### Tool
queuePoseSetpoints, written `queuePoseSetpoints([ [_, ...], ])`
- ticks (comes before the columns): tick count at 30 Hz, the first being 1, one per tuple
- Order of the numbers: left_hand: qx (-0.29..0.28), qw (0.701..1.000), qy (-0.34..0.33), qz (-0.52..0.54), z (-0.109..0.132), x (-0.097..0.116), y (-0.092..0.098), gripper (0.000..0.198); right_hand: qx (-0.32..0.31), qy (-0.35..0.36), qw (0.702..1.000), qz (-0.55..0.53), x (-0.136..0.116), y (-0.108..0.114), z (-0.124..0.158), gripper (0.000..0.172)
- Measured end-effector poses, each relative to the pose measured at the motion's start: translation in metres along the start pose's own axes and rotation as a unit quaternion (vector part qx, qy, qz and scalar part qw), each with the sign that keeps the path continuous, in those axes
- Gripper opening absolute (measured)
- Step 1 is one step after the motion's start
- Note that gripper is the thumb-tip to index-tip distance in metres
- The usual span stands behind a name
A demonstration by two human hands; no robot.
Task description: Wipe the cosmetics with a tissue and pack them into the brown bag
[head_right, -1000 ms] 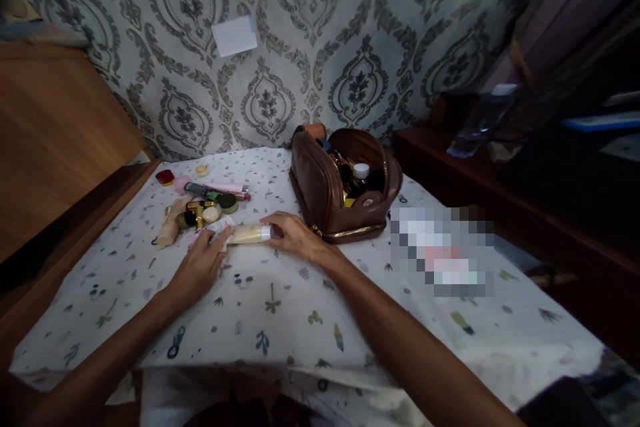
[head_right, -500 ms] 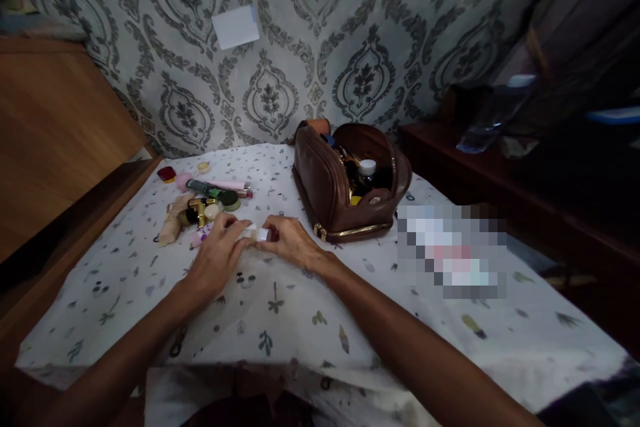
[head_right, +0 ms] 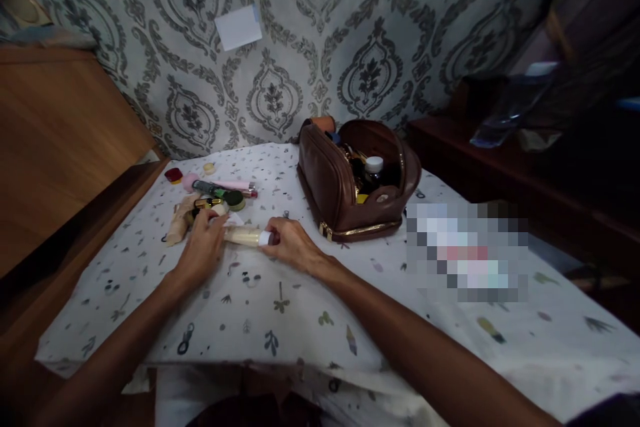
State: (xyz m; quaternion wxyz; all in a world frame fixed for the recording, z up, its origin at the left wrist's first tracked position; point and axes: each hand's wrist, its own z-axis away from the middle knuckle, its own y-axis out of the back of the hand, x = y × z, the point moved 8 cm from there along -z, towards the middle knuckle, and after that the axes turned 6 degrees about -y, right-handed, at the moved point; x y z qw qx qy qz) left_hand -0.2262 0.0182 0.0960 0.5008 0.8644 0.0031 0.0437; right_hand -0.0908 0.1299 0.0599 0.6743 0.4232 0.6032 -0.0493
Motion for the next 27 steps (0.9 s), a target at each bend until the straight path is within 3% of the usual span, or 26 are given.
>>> queuePoseSetpoints([
  [2,0.048,0.998,-0.026,0.005,0.002,0.007,0.01,0.03,-0.001,-0.001,1.0,-0.026,0.001,-0.001,-0.001,0.015],
  [4,0.084,0.994,-0.065,0.022,0.006,0.028,0.014,0.035,-0.006,-0.01,0.997,-0.073,0.004,-0.004,-0.003,0.016],
  [8,0.048,0.99,-0.123,0.055,0.015,0.071,0.0,0.044,-0.037,-0.03,0.986,-0.157,0.011,-0.014,-0.005,0.02],
  [11,0.036,0.993,-0.112,0.032,0.014,0.064,-0.004,0.043,-0.067,-0.035,0.979,-0.192,0.011,-0.018,-0.004,0.025],
  [15,0.044,0.998,-0.051,-0.008,0.003,0.019,0.007,0.037,-0.088,-0.079,0.966,-0.231,0.014,-0.019,-0.003,0.034],
  [17,0.072,0.997,-0.029,-0.009,0.0,0.007,0.016,0.035,-0.094,-0.104,0.956,-0.257,0.016,-0.02,-0.004,0.036],
  [19,0.106,0.994,-0.034,0.009,0.002,0.014,0.023,0.034,-0.097,-0.129,0.939,-0.303,0.018,-0.022,-0.004,0.036],
  [24,0.102,0.984,-0.132,0.058,0.014,0.074,0.01,0.044,-0.132,-0.151,0.873,-0.445,0.016,-0.032,0.002,0.038],
  [27,0.124,0.981,-0.141,0.043,0.01,0.073,0.013,0.044,-0.159,-0.146,0.857,-0.468,0.01,-0.036,0.005,0.035],
])
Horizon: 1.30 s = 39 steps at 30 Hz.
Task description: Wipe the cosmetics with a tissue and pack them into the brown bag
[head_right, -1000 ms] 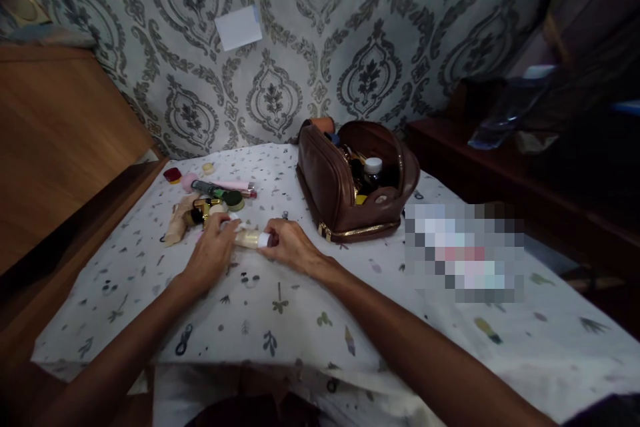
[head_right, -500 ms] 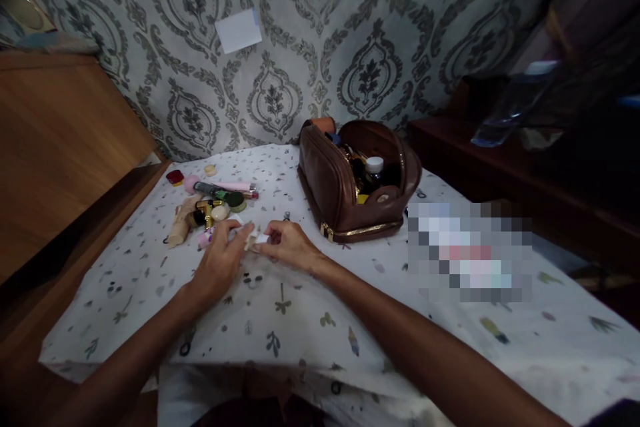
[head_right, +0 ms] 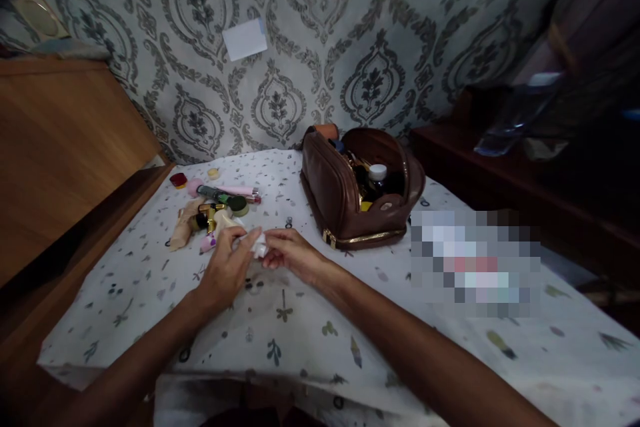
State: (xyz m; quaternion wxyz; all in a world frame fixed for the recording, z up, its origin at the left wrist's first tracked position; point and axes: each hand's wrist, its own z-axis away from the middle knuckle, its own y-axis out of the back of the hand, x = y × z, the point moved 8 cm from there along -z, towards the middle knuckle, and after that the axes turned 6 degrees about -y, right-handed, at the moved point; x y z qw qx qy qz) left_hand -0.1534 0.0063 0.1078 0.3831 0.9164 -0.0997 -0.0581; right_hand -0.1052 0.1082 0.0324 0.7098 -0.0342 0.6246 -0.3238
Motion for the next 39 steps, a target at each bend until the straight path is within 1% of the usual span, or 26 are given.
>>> queuePoseSetpoints([
  [2,0.014,0.999,0.029,-0.017,-0.005,-0.024,0.009,0.039,-0.006,-0.007,1.0,-0.001,0.0,-0.003,0.001,0.034],
  [4,0.022,0.996,0.077,-0.033,-0.008,-0.051,0.019,0.034,-0.008,-0.019,1.0,-0.003,0.001,-0.005,0.001,0.032],
  [5,0.026,0.994,0.1,-0.038,-0.008,-0.061,0.023,0.033,-0.01,-0.025,1.0,-0.006,0.001,-0.007,0.001,0.031],
  [6,0.029,0.992,0.115,-0.039,-0.008,-0.067,0.026,0.033,-0.012,-0.03,0.999,-0.009,0.002,-0.007,0.002,0.03],
  [7,0.031,0.991,0.122,-0.035,-0.006,-0.067,0.027,0.033,-0.012,-0.033,0.999,-0.013,0.002,-0.008,0.002,0.03],
  [8,0.031,0.992,0.118,-0.028,-0.004,-0.061,0.026,0.033,-0.012,-0.034,0.999,-0.016,0.002,-0.008,0.002,0.029],
  [9,0.027,0.994,0.104,-0.019,-0.002,-0.051,0.023,0.034,-0.01,-0.033,0.999,-0.019,0.003,-0.008,0.002,0.028],
  [12,-0.004,0.999,0.036,0.009,0.007,-0.01,0.008,0.041,-0.001,-0.024,0.999,-0.043,0.001,-0.007,0.003,0.024],
  [13,-0.016,1.0,0.018,0.014,0.01,0.0,0.004,0.044,-0.002,-0.021,0.998,-0.059,0.0,-0.008,0.003,0.022],
  [14,-0.02,1.0,0.009,0.016,0.011,0.006,0.002,0.046,-0.006,-0.021,0.997,-0.074,-0.001,-0.009,0.004,0.021],
  [15,-0.018,1.0,0.008,0.013,0.01,0.006,0.002,0.046,-0.012,-0.024,0.996,-0.089,-0.001,-0.01,0.004,0.019],
  [16,-0.008,1.0,0.014,0.007,0.009,0.001,0.005,0.045,-0.02,-0.031,0.994,-0.102,-0.001,-0.012,0.004,0.018],
  [18,0.024,0.999,0.045,-0.011,0.004,-0.02,0.016,0.041,-0.029,-0.051,0.99,-0.128,0.001,-0.014,0.005,0.018],
  [21,0.057,0.992,0.111,-0.035,-0.003,-0.053,0.032,0.037,-0.033,-0.089,0.979,-0.18,0.006,-0.016,0.006,0.024],
  [22,0.064,0.989,0.127,-0.036,-0.004,-0.059,0.035,0.036,-0.038,-0.098,0.975,-0.194,0.008,-0.017,0.007,0.026],
  [23,0.069,0.988,0.135,-0.032,-0.005,-0.059,0.037,0.036,-0.046,-0.104,0.972,-0.205,0.01,-0.019,0.007,0.027],
  [25,0.067,0.989,0.128,-0.013,-0.004,-0.048,0.033,0.037,-0.07,-0.108,0.968,-0.217,0.013,-0.023,0.006,0.027],
  [27,0.057,0.993,0.102,0.016,-0.002,-0.026,0.025,0.039,-0.089,-0.108,0.963,-0.23,0.016,-0.026,0.005,0.027],
  [30,0.035,0.996,0.041,0.073,0.002,0.011,0.013,0.045,-0.087,-0.1,0.955,-0.267,0.019,-0.025,0.003,0.021],
  [32,0.029,0.995,0.021,0.099,0.003,0.022,0.01,0.047,-0.085,-0.099,0.951,-0.28,0.02,-0.024,0.003,0.02],
  [33,0.032,0.994,0.026,0.104,0.002,0.021,0.012,0.046,-0.088,-0.099,0.951,-0.28,0.019,-0.024,0.004,0.02],
  [34,0.041,0.993,0.044,0.104,0.002,0.017,0.014,0.044,-0.094,-0.099,0.951,-0.277,0.019,-0.025,0.005,0.022],
  [36,0.076,0.985,0.11,0.107,0.001,-0.002,0.023,0.037,-0.105,-0.095,0.952,-0.27,0.017,-0.027,0.008,0.027],
  [37,0.099,0.976,0.152,0.116,0.001,-0.013,0.028,0.034,-0.109,-0.093,0.953,-0.267,0.016,-0.028,0.009,0.028],
  [39,0.143,0.947,0.246,0.152,0.005,-0.036,0.034,0.032,-0.118,-0.088,0.955,-0.257,0.015,-0.031,0.011,0.028],
])
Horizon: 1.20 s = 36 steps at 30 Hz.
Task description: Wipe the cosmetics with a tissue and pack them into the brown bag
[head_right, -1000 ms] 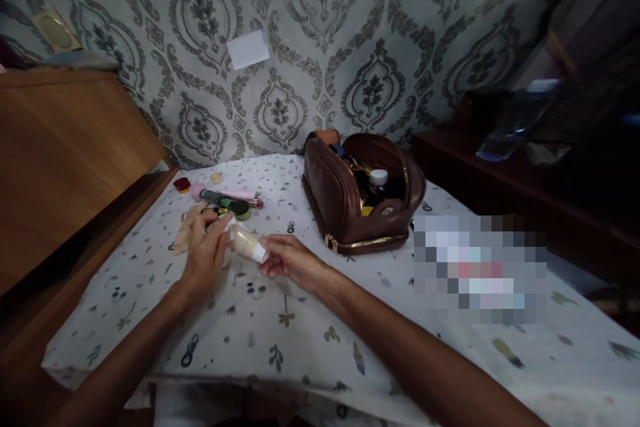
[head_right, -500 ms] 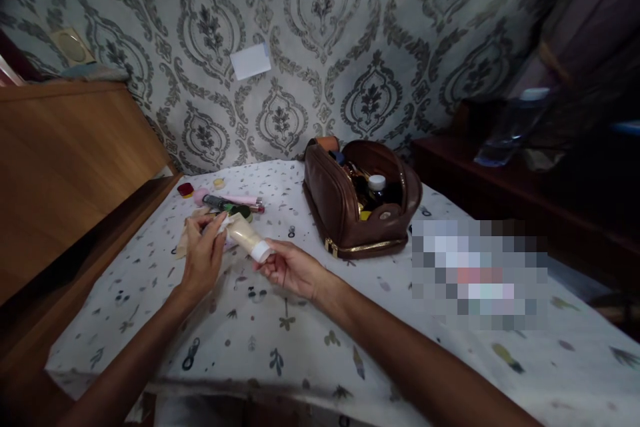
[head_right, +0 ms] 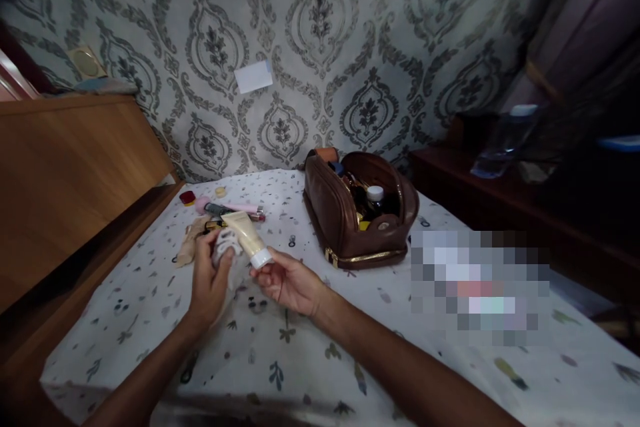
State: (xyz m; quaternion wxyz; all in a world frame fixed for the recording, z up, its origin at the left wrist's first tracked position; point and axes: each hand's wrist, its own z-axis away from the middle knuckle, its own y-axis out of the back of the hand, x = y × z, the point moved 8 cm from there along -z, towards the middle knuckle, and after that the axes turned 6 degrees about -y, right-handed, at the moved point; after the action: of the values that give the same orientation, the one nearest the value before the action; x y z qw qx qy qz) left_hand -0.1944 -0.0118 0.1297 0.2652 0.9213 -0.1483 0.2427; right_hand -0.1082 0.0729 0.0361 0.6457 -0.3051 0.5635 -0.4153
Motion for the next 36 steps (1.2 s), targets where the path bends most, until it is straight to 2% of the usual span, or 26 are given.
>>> queuePoseSetpoints([
  [2,0.04,0.994,0.099,0.032,-0.003,-0.019,0.006,0.034,-0.012,0.015,1.0,0.018,0.0,-0.004,0.001,0.025],
  [4,0.057,0.984,0.165,0.04,0.001,-0.031,0.006,0.039,-0.029,0.037,0.998,0.046,-0.001,-0.01,0.001,0.032],
  [6,0.041,0.982,0.179,0.043,0.006,-0.033,-0.002,0.04,-0.043,0.053,0.995,0.073,-0.002,-0.015,0.002,0.041],
  [8,-0.004,0.985,0.164,0.063,0.012,-0.029,-0.015,0.038,-0.045,0.065,0.993,0.093,-0.004,-0.018,0.003,0.045],
  [12,-0.071,0.977,0.167,0.113,0.028,-0.022,-0.034,0.037,-0.008,0.115,0.983,0.143,-0.015,-0.015,0.003,0.049],
  [14,-0.088,0.967,0.201,0.128,0.035,-0.023,-0.037,0.036,0.023,0.14,0.969,0.204,-0.019,-0.009,0.002,0.054],
  [18,-0.112,0.936,0.297,0.153,0.046,-0.03,-0.035,0.042,0.08,0.174,0.921,0.339,-0.017,0.002,-0.002,0.063],
  [22,-0.157,0.92,0.308,0.186,0.043,-0.03,-0.031,0.053,0.091,0.174,0.893,0.406,-0.021,-0.004,0.003,0.06],
  [24,-0.184,0.915,0.3,0.196,0.037,-0.032,-0.03,0.052,0.099,0.192,0.882,0.418,-0.033,-0.016,0.014,0.056],
  [29,-0.278,0.912,0.224,0.203,0.011,-0.018,-0.038,0.047,0.13,0.318,0.846,0.407,-0.084,-0.053,0.071,0.046],
  [33,-0.26,0.932,0.171,0.185,-0.014,0.014,-0.052,0.042,0.136,0.337,0.828,0.428,-0.115,-0.065,0.115,0.044],
  [36,-0.224,0.943,0.179,0.17,-0.035,0.041,-0.07,0.046,0.16,0.371,0.797,0.448,-0.14,-0.07,0.158,0.041],
])
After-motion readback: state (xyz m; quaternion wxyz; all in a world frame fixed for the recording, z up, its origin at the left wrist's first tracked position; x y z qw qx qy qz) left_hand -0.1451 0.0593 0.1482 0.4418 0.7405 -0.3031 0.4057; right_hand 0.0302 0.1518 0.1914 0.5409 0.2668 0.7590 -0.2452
